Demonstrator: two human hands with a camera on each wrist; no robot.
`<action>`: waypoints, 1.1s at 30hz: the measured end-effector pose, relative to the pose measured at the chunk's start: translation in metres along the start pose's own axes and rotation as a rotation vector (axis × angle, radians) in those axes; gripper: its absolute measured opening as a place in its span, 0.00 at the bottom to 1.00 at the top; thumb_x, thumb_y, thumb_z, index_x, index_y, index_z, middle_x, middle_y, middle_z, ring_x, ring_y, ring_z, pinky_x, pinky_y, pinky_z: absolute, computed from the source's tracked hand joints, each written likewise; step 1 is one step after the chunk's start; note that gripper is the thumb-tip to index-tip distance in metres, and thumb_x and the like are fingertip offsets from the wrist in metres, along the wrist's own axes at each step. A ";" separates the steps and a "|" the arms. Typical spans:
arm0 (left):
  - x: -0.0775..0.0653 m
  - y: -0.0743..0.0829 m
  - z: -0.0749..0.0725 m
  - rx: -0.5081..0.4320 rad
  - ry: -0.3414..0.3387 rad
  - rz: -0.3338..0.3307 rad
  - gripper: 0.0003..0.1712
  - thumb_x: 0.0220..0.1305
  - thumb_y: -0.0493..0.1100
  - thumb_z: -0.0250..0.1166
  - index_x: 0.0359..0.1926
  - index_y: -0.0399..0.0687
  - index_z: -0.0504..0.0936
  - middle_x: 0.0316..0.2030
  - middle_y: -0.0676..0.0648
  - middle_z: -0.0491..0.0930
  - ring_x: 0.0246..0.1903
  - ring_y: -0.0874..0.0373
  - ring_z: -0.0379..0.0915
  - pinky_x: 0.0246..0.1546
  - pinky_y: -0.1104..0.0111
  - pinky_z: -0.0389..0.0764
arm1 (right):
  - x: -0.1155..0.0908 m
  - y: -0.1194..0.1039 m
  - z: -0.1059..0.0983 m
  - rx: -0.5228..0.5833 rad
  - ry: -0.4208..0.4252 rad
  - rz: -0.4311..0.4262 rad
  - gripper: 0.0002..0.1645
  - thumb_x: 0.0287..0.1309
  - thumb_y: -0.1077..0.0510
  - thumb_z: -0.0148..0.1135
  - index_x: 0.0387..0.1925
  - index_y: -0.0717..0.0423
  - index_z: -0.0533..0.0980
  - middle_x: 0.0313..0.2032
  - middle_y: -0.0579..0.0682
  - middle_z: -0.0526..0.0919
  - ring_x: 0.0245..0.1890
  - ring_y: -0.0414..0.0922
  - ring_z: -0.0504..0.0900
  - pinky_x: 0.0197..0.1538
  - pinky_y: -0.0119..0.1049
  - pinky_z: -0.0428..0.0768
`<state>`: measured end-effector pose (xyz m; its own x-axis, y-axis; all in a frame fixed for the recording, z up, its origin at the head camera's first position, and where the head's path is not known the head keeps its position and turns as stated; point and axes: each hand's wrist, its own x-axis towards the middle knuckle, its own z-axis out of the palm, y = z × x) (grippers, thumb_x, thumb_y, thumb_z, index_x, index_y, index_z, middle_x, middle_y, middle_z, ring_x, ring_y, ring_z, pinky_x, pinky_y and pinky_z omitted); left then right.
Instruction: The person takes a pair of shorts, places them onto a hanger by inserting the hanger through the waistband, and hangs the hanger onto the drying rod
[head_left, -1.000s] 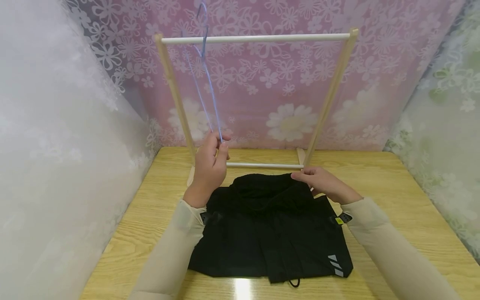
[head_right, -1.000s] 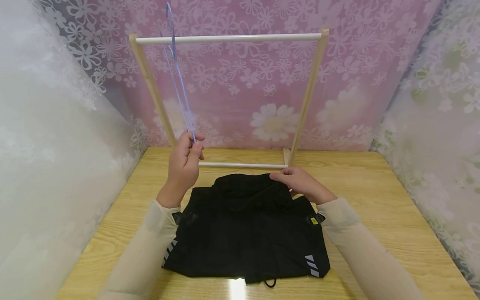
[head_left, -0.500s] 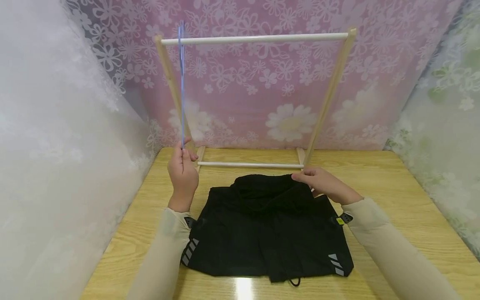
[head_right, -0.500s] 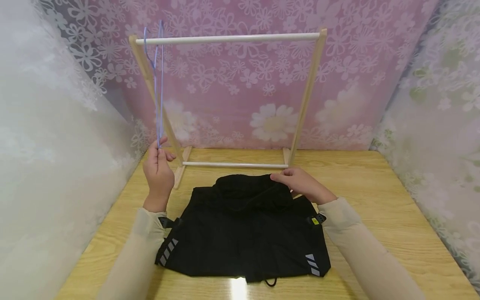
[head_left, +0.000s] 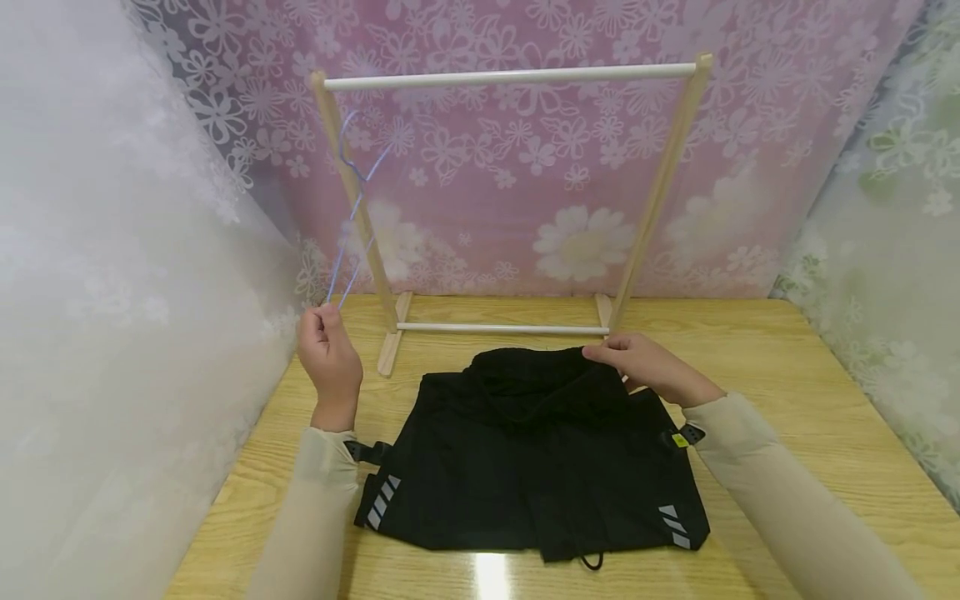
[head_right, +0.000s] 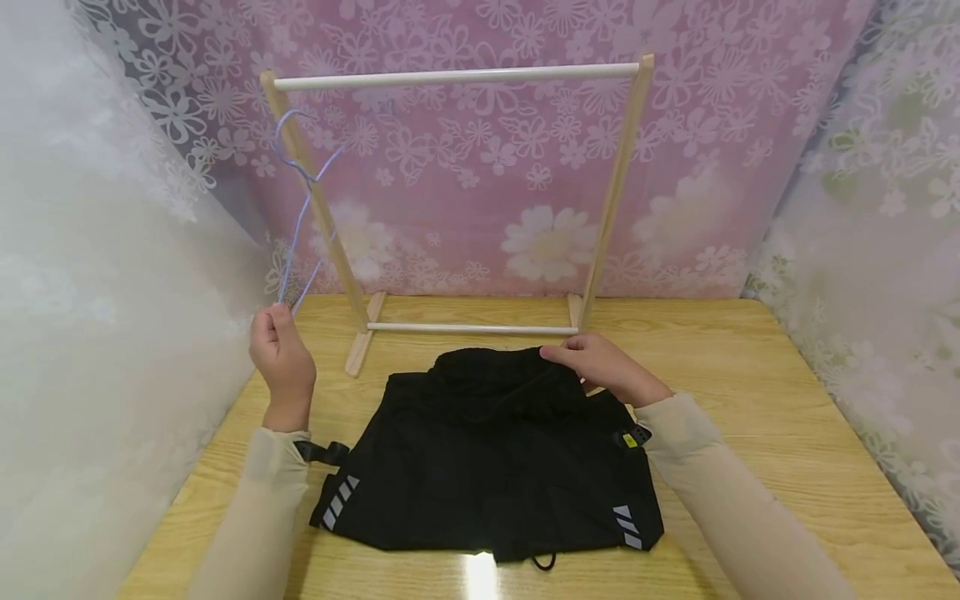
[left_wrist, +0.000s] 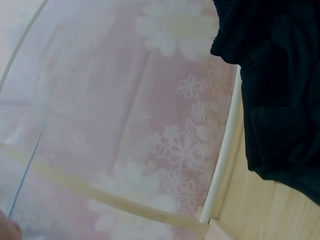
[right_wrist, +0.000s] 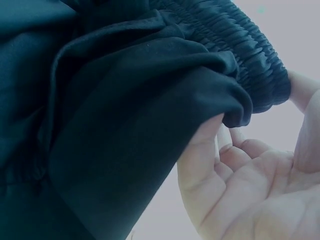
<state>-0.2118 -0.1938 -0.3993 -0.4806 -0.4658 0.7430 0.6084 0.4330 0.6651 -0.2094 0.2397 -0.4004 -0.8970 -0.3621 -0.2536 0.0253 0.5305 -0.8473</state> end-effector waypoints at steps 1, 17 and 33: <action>0.001 0.004 -0.001 0.010 0.006 0.005 0.29 0.81 0.46 0.53 0.23 0.31 0.62 0.18 0.58 0.52 0.17 0.71 0.43 0.21 0.73 0.47 | 0.000 0.000 0.000 -0.003 0.001 0.003 0.28 0.73 0.37 0.58 0.36 0.59 0.75 0.37 0.55 0.66 0.44 0.54 0.72 0.43 0.46 0.80; 0.008 0.012 -0.013 0.044 -0.017 -0.012 0.36 0.64 0.35 0.67 0.09 0.36 0.53 0.10 0.54 0.52 0.13 0.74 0.41 0.19 0.75 0.46 | -0.001 0.001 -0.001 -0.034 0.102 -0.012 0.30 0.75 0.34 0.53 0.32 0.57 0.70 0.37 0.54 0.67 0.47 0.54 0.71 0.45 0.47 0.76; 0.011 -0.030 -0.018 0.168 -0.009 0.057 0.39 0.66 0.44 0.69 0.06 0.45 0.55 0.09 0.51 0.53 0.14 0.72 0.41 0.19 0.72 0.48 | -0.003 -0.002 -0.001 -0.026 0.196 -0.033 0.35 0.73 0.31 0.53 0.41 0.60 0.78 0.38 0.52 0.71 0.39 0.50 0.70 0.44 0.46 0.71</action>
<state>-0.2238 -0.2261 -0.4119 -0.4544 -0.4302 0.7800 0.5213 0.5816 0.6245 -0.2074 0.2402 -0.3976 -0.9660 -0.2248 -0.1281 -0.0145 0.5414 -0.8406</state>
